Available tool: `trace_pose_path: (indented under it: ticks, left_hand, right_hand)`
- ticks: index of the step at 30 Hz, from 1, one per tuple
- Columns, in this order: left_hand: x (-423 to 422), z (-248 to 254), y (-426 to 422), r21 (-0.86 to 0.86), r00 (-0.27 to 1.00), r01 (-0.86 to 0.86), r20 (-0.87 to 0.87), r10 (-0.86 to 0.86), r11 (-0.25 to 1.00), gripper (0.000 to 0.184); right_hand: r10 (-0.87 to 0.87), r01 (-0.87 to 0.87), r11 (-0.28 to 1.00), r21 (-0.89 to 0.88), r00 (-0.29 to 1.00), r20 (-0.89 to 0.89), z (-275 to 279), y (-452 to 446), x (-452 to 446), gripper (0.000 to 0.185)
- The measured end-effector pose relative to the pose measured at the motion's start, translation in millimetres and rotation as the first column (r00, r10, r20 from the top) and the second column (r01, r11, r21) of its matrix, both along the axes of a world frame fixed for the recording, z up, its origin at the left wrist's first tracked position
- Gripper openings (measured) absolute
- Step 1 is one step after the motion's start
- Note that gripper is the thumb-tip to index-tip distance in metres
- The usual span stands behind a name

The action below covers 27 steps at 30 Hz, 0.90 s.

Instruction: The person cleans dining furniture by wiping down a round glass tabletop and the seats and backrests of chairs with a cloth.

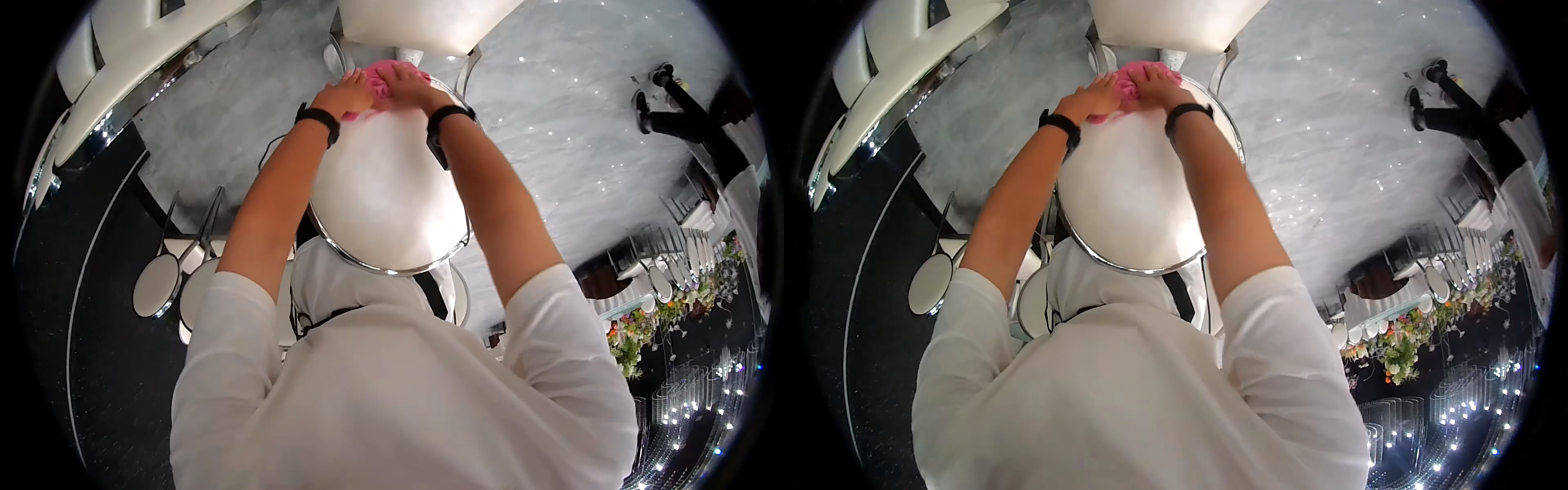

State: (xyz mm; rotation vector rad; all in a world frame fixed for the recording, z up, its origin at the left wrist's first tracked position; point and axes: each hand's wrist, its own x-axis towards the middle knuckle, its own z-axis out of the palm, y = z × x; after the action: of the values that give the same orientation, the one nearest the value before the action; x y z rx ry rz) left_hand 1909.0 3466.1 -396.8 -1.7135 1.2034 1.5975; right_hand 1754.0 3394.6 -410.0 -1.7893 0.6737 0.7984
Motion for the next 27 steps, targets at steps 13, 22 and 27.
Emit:
trace_pose_path:
  ticks: [13,22,27]
  left_hand:
    - [-174,52,-58,-0.25,0.925,0.078,-0.343,-0.164,0.965,0.06]
    - [-139,160,-12,-0.3,0.639,0.173,-0.69,-0.339,0.938,0.067]
    - [-86,224,49,-0.462,0.601,0.144,-0.662,-0.449,0.875,0.072]
  right_hand:
    - [-0.636,0.642,0.699,0.313,0.759,-0.138,64,-5,-217,0.043]
    - [-0.43,0.468,0.883,-0.037,0.774,-0.465,241,11,-172,0.048]
    - [-0.223,0.384,0.873,0.3,0.863,-0.453,291,33,-141,0.033]
